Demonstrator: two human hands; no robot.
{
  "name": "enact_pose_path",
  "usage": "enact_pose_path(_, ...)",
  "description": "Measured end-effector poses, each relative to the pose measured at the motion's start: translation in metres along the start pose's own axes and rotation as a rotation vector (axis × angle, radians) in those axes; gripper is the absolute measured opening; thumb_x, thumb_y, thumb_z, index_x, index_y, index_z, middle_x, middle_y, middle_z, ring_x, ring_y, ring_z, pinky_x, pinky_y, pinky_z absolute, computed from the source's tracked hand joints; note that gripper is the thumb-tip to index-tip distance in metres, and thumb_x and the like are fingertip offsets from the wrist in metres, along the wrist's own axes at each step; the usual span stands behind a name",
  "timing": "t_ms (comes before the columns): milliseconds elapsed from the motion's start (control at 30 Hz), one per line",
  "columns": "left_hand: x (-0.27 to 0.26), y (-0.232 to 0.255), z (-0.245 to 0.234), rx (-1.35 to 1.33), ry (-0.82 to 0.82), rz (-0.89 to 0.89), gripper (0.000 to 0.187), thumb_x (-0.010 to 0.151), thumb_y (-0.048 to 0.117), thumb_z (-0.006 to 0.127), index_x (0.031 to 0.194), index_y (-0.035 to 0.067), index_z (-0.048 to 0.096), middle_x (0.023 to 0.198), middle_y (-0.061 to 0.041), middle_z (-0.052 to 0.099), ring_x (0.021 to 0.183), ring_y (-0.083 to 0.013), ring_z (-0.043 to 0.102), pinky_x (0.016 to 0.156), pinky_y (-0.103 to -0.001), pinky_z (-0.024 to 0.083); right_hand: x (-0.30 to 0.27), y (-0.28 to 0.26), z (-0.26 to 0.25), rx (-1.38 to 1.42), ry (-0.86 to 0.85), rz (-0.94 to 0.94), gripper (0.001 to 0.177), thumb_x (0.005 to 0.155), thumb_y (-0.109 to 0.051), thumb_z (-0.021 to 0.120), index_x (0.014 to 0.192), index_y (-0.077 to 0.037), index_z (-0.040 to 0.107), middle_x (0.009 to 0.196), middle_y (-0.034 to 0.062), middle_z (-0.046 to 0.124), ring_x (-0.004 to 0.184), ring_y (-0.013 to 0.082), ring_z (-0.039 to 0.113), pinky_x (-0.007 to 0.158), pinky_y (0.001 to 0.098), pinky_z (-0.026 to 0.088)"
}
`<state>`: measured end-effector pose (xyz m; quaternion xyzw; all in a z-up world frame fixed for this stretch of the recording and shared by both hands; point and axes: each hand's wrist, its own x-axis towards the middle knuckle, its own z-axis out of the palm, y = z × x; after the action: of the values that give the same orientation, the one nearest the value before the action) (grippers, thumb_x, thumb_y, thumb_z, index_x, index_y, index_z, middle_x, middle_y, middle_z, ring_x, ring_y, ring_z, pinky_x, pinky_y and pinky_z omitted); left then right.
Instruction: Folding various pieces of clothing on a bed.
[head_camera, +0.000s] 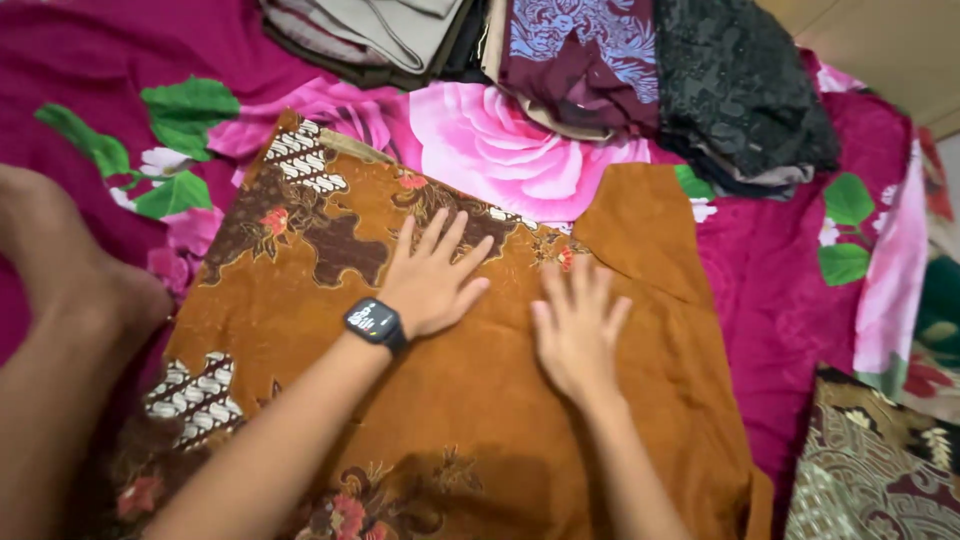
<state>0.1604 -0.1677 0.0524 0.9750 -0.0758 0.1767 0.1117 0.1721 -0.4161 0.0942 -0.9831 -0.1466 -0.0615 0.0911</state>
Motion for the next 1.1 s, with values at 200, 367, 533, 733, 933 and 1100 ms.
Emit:
enact_pose_path(200,0.032,-0.035,-0.005,-0.069,0.08,-0.031,0.06,0.099,0.058,0.043,0.15,0.027,0.051,0.162,-0.016,0.036,0.149,-0.0387,0.029,0.117,-0.066,0.009,0.043,0.012,0.033,0.02,-0.042,0.016,0.07,0.102,-0.052,0.04,0.162,-0.02,0.027,0.168,0.0202,0.013,0.154,0.0462,0.009,0.116,0.0725,0.001)
enact_pose_path(367,0.027,-0.024,0.002,-0.008,0.073,0.072,0.058,0.103,0.056,0.041,0.152,0.027,0.05,0.163,-0.015,0.036,0.15,-0.0371,0.029,0.12,-0.064,0.011,0.033,-0.031,0.027,-0.052,-0.035,-0.045,0.069,0.105,-0.052,0.039,0.163,-0.017,0.025,0.17,0.0198,0.013,0.154,0.0466,0.009,0.112,0.0763,-0.002)
enact_pose_path(533,0.012,-0.075,-0.014,-0.11,0.015,0.102,0.058,0.103,0.054,0.042,0.153,0.026,0.049,0.161,-0.019,0.036,0.148,-0.035,0.029,0.118,-0.063,0.012,0.032,-0.001,0.027,-0.029,-0.078,-0.138,0.067,0.102,-0.057,0.038,0.163,-0.029,0.027,0.171,0.0175,0.012,0.156,0.0425,0.009,0.116,0.0745,-0.001)
enact_pose_path(733,0.01,-0.045,-0.02,0.184,0.098,-0.161,0.057,0.101,0.05,0.045,0.151,0.025,0.053,0.159,-0.021,0.039,0.15,-0.0388,0.03,0.114,-0.068,0.014,0.025,-0.01,0.016,-0.095,-0.127,0.475,0.073,0.102,-0.055,0.04,0.162,-0.019,0.019,0.167,0.0208,0.006,0.151,0.0475,-0.001,0.107,0.0795,-0.005)
enact_pose_path(933,-0.01,-0.033,-0.008,-0.221,-0.007,0.252,0.056,0.1,0.051,0.048,0.148,0.024,0.056,0.158,-0.016,0.044,0.146,-0.0346,0.037,0.12,-0.062,0.02,-0.002,0.006,0.043,0.012,0.113,-0.259,0.067,0.103,-0.047,0.046,0.161,-0.016,0.032,0.168,0.0257,0.027,0.153,0.0497,0.026,0.117,0.0764,0.014)
enact_pose_path(1100,-0.026,-0.146,-0.033,0.009,0.1,-0.054,0.064,0.102,0.059,0.044,0.154,0.022,0.048,0.162,-0.024,0.035,0.142,-0.0517,0.03,0.11,-0.071,0.018,-0.019,0.148,0.003,-0.139,0.09,0.388,0.069,0.101,-0.057,0.046,0.159,-0.023,0.031,0.168,0.0254,0.022,0.15,0.0543,0.016,0.109,0.0788,0.008)
